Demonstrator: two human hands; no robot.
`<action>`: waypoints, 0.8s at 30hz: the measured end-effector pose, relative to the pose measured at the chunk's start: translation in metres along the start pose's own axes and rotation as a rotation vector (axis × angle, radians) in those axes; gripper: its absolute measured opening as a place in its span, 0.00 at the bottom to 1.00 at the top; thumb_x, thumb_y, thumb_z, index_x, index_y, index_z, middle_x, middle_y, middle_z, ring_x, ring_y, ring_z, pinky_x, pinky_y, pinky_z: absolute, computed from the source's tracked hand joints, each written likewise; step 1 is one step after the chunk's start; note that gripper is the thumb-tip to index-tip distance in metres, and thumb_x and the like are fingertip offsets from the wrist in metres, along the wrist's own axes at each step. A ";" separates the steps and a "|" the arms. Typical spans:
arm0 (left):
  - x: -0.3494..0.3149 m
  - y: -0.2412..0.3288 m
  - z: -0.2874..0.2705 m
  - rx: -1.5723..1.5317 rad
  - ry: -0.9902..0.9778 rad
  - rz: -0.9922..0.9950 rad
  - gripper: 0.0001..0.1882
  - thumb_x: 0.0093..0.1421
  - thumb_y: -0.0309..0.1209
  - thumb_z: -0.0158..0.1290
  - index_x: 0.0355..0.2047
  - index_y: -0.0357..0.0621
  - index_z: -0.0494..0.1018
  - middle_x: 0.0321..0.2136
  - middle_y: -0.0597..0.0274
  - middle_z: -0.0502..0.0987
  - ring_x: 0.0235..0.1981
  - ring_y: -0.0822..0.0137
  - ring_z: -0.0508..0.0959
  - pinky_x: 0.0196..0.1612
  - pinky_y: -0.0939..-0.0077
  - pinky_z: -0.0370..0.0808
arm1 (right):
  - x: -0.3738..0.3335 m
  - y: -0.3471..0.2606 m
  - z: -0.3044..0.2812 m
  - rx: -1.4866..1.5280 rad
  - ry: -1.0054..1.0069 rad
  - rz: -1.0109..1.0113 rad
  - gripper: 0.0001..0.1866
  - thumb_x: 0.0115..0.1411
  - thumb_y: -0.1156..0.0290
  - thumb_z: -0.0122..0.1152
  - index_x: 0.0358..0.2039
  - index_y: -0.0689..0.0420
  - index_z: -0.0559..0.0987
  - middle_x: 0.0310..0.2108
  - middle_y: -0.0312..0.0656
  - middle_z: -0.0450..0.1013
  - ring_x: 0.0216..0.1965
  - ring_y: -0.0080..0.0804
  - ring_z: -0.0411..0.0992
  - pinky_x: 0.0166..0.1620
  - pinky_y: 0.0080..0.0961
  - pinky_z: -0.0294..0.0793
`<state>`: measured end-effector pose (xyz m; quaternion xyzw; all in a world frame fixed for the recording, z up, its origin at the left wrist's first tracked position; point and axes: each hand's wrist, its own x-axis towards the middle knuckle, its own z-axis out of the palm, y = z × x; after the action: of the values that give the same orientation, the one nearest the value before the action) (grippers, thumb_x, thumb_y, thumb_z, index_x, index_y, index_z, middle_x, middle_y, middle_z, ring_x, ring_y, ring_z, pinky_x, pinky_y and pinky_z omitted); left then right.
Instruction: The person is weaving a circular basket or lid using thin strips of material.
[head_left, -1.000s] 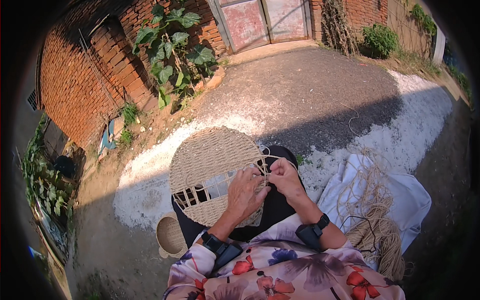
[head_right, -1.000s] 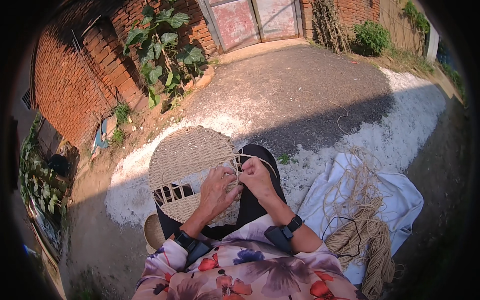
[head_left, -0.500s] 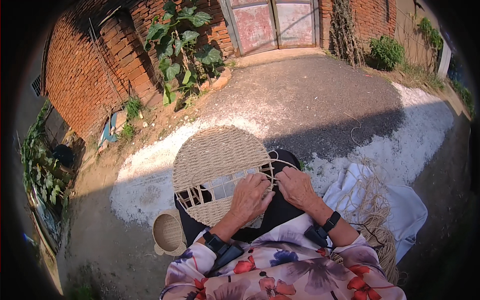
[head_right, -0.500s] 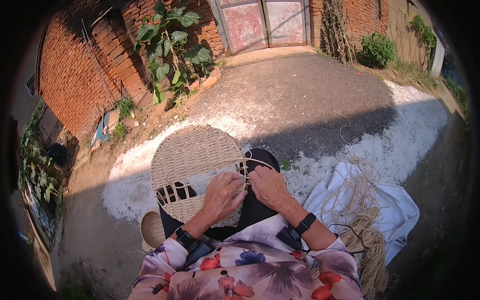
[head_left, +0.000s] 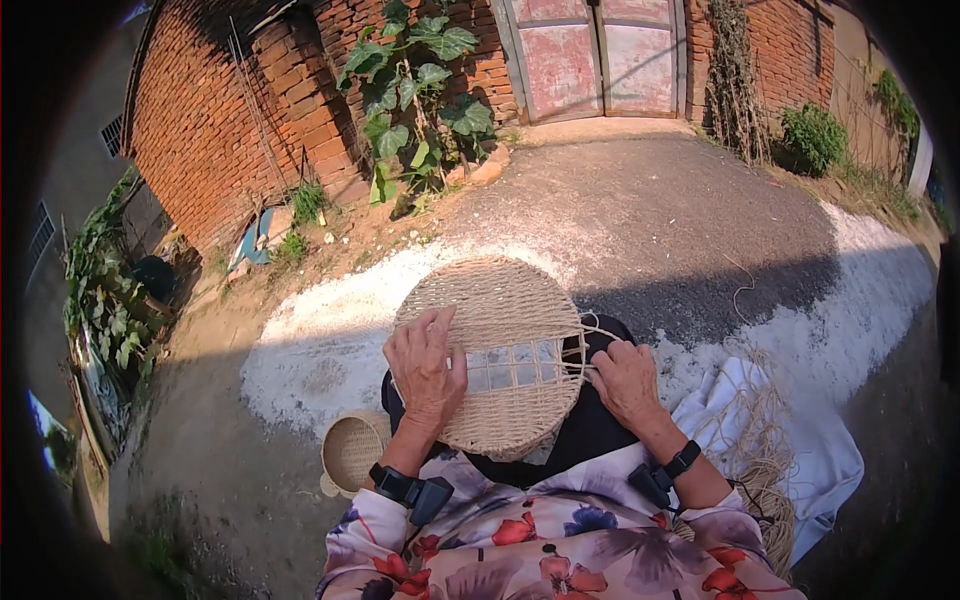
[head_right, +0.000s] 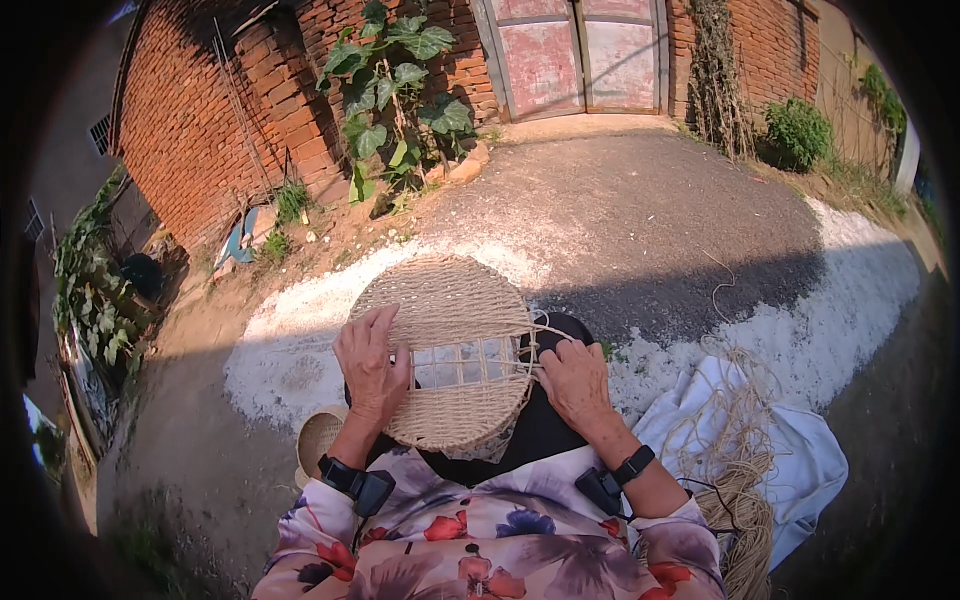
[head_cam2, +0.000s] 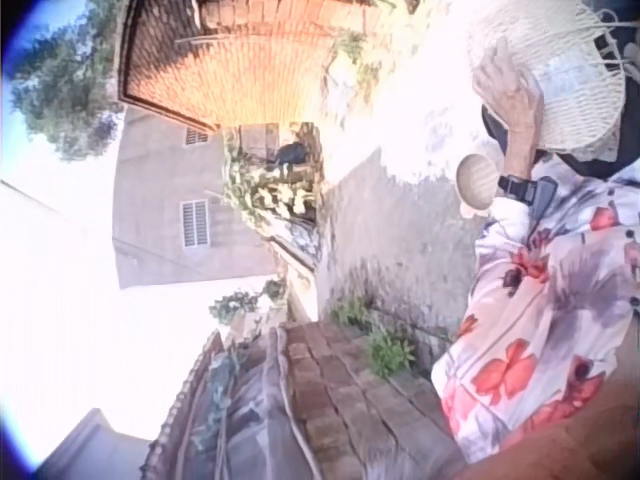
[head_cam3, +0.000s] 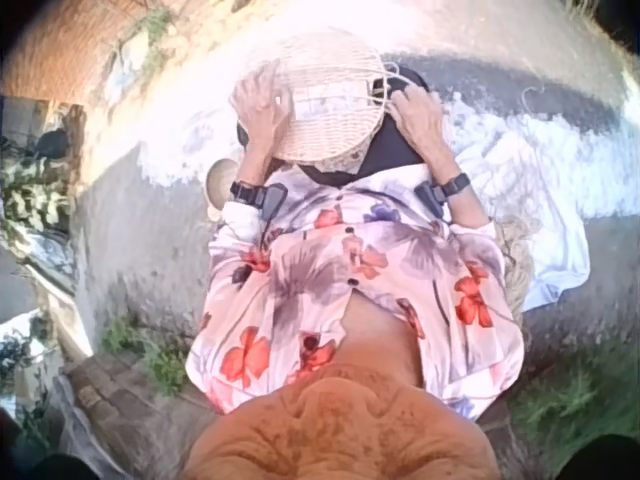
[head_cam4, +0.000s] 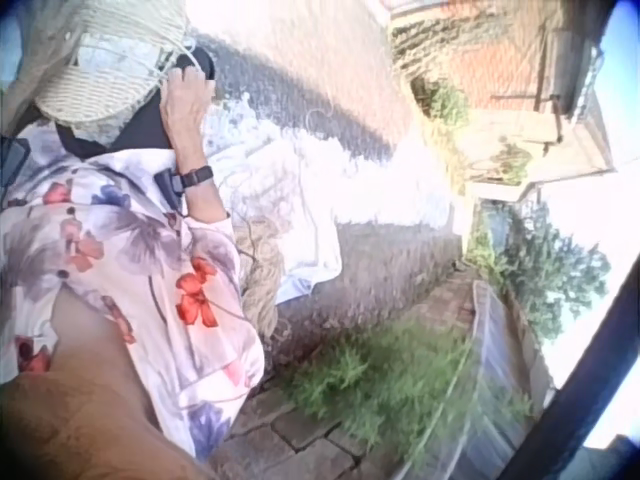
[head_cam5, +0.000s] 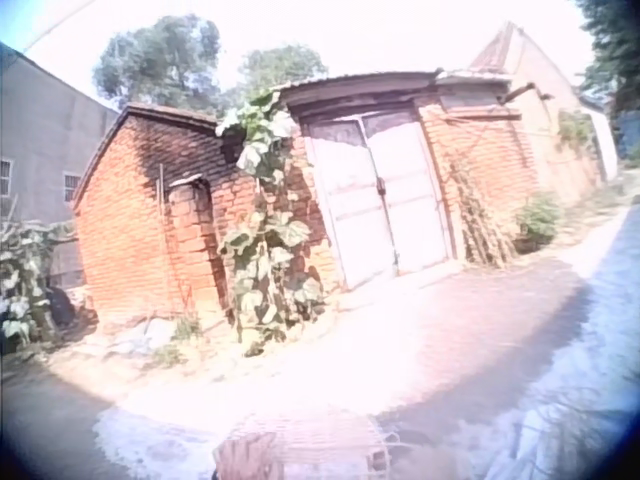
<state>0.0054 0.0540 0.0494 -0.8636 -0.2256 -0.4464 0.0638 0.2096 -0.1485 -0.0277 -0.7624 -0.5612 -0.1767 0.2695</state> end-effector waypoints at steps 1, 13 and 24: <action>-0.005 -0.013 0.004 -0.008 -0.039 -0.037 0.21 0.52 0.23 0.58 0.48 0.49 0.76 0.37 0.61 0.76 0.41 0.57 0.74 0.51 0.56 0.64 | 0.000 0.000 0.005 0.002 0.024 -0.050 0.08 0.55 0.68 0.67 0.29 0.53 0.75 0.28 0.39 0.66 0.36 0.41 0.68 0.40 0.39 0.61; -0.037 -0.056 0.009 -0.401 0.153 -0.533 0.04 0.60 0.24 0.57 0.34 0.37 0.78 0.27 0.62 0.70 0.27 0.68 0.68 0.32 0.70 0.68 | 0.001 0.014 -0.012 -0.006 0.012 0.102 0.09 0.56 0.69 0.66 0.37 0.53 0.79 0.39 0.41 0.70 0.45 0.41 0.67 0.50 0.41 0.63; -0.036 -0.052 0.008 -0.403 0.138 -0.544 0.05 0.60 0.24 0.57 0.36 0.37 0.78 0.27 0.62 0.70 0.28 0.68 0.68 0.33 0.70 0.68 | -0.066 0.118 -0.013 -0.159 -0.106 0.629 0.06 0.59 0.68 0.63 0.35 0.54 0.78 0.40 0.42 0.72 0.46 0.45 0.69 0.50 0.43 0.65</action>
<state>-0.0302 0.0910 0.0114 -0.7347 -0.3502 -0.5401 -0.2145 0.3018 -0.2333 -0.0806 -0.9252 -0.2958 -0.0884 0.2208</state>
